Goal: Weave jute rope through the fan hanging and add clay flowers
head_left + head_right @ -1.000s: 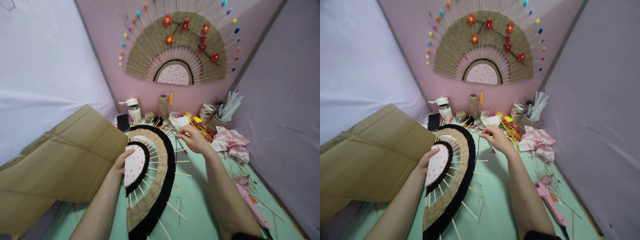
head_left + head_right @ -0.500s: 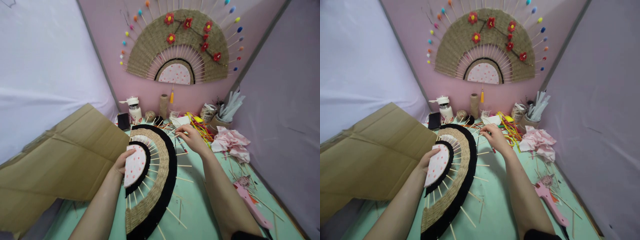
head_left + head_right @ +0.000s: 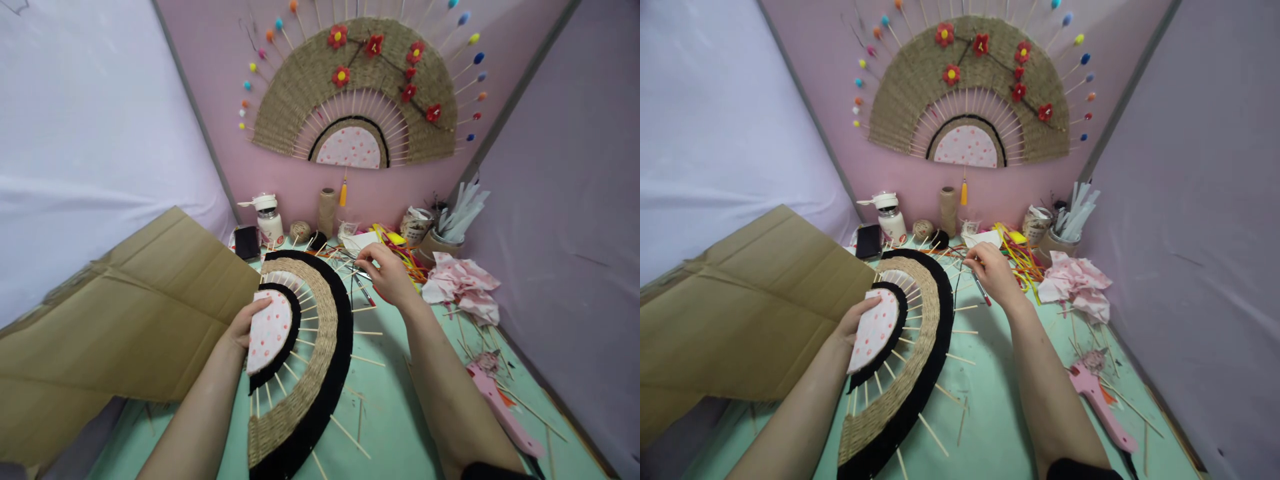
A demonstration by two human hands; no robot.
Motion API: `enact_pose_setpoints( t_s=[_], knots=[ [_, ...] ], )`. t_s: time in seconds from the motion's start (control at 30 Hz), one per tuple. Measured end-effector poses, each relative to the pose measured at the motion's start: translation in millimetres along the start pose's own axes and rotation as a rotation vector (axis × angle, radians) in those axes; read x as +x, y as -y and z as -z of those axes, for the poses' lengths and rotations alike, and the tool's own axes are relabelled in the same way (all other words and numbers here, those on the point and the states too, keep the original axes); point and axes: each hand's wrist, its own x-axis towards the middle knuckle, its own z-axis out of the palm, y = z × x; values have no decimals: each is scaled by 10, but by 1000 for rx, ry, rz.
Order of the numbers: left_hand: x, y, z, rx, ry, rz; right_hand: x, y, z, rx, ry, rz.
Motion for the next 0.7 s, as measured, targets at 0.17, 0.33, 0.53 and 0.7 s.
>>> enact_pose_setpoints(
  t_s=[0.17,0.33,0.53,0.7],
  knots=[
    [17,8,17,-9,16,30,6,-3,8,-11,12,52],
    [8,26,2,16,23,40,6,15,26,-9,36,66],
    [42,30,79,40,87,87,-3,69,57,19,116,20],
    [77,46,147,56,137,94,-19,68,109,95,192,-88]
  ],
)
